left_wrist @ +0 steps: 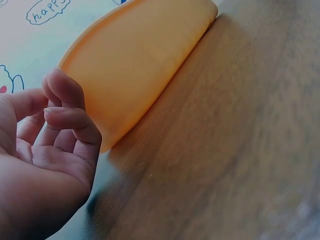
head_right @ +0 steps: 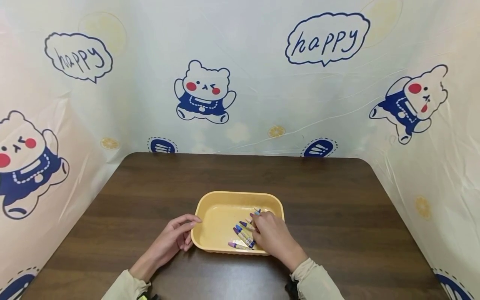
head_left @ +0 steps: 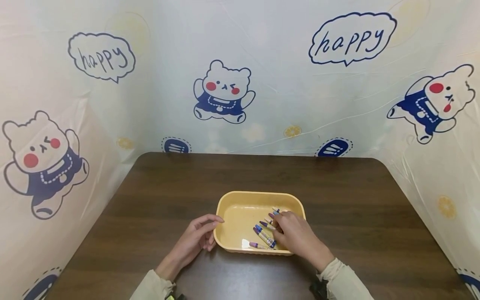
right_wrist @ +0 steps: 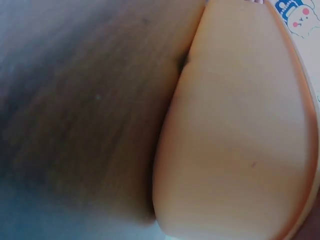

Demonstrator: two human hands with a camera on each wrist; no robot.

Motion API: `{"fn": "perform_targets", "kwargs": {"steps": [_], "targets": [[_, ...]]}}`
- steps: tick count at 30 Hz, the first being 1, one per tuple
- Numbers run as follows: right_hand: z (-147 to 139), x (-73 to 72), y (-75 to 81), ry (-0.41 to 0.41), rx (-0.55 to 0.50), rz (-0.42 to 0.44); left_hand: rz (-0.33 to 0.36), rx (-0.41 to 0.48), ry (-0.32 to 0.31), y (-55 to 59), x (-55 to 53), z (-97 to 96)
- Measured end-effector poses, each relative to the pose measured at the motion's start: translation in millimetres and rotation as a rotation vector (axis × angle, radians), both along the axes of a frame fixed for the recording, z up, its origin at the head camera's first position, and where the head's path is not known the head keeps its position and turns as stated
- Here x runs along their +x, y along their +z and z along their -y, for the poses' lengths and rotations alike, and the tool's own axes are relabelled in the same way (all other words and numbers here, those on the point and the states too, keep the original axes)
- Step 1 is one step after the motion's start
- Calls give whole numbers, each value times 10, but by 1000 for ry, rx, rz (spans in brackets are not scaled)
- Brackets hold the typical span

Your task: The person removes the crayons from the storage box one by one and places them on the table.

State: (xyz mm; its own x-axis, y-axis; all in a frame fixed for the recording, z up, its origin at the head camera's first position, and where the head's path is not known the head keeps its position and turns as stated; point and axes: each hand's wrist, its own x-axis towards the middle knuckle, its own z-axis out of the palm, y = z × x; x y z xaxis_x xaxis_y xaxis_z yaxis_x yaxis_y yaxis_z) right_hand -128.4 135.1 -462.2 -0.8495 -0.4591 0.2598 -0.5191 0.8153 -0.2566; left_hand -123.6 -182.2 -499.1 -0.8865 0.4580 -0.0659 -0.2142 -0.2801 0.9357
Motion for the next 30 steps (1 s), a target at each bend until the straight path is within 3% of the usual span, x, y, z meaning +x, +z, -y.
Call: {"fn": "perform_targets", "kwargs": {"steps": [7, 17, 24, 30], "targets": [[-89, -53, 93, 55, -173, 125, 3, -23, -3, 4, -4, 4], [-204, -76, 235, 20, -329, 198, 28, -65, 42, 21, 5, -26], [-164, -11, 225, -10, -372, 150, 86, -44, 49, 54, 30, 7], [-129, 72, 206, -9, -399, 87, 81, -60, 55, 56, 13, -20]]}}
